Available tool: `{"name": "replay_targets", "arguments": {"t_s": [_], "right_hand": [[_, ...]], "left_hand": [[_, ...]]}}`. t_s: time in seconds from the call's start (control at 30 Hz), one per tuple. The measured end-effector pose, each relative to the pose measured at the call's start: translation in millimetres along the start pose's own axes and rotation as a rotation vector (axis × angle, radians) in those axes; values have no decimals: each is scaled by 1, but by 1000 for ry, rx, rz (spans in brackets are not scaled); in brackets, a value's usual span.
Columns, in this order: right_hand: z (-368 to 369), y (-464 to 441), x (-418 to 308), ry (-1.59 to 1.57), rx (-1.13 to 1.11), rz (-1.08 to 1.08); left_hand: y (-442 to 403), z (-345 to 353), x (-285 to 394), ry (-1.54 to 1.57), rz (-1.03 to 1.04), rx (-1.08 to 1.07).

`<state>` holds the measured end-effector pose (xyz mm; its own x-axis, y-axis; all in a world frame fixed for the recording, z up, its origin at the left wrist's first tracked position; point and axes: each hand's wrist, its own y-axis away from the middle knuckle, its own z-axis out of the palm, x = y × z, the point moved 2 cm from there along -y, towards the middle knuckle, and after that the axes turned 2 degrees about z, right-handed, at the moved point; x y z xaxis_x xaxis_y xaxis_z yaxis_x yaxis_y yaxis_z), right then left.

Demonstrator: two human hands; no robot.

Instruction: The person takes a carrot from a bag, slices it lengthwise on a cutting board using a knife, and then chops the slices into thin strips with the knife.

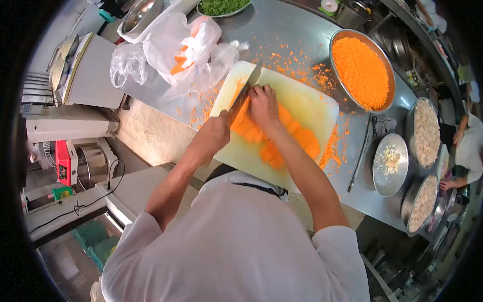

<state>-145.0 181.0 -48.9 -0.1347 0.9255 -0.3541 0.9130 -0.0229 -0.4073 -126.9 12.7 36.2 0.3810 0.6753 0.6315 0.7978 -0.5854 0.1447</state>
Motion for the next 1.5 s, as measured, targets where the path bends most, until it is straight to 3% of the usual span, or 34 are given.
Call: {"name": "replay_targets", "arguments": {"t_s": [0.17, 0.23, 0.3, 0.37, 0.47, 0.6, 0.7, 0.83, 1.07, 1.17, 1.27, 1.5], "right_hand": [[-1, 1, 0, -11, -23, 38], [1, 4, -1, 5, -21, 26], [2, -1, 1, 20, -24, 17], [2, 5, 0, 30, -47, 37], [-5, 4, -1, 21, -81, 43], [-1, 2, -1, -1, -51, 35], [4, 5, -1, -11, -30, 45], [1, 3, 4, -88, 103, 1], [-8, 7, -4, -14, 79, 63], [-9, 10, -1, -35, 120, 33], [-4, 11, 1, -16, 78, 56], [-8, 11, 2, -58, 104, 37]], "left_hand": [[-2, 33, -24, -27, -22, 30], [-6, 13, -7, 139, -63, 3], [1, 5, -6, 102, -41, -29], [10, 23, -20, -45, 96, 161], [-11, 36, -28, 2, -10, -2], [2, -5, 5, 60, -124, -61], [-4, 35, -20, 11, 43, 100], [-18, 42, -27, -2, 3, 79], [-13, 9, -2, 0, -80, -41], [-4, 3, 8, 23, -52, -16], [-22, 42, -17, -48, 25, 39], [-12, 15, 3, -32, 22, 3]]}}
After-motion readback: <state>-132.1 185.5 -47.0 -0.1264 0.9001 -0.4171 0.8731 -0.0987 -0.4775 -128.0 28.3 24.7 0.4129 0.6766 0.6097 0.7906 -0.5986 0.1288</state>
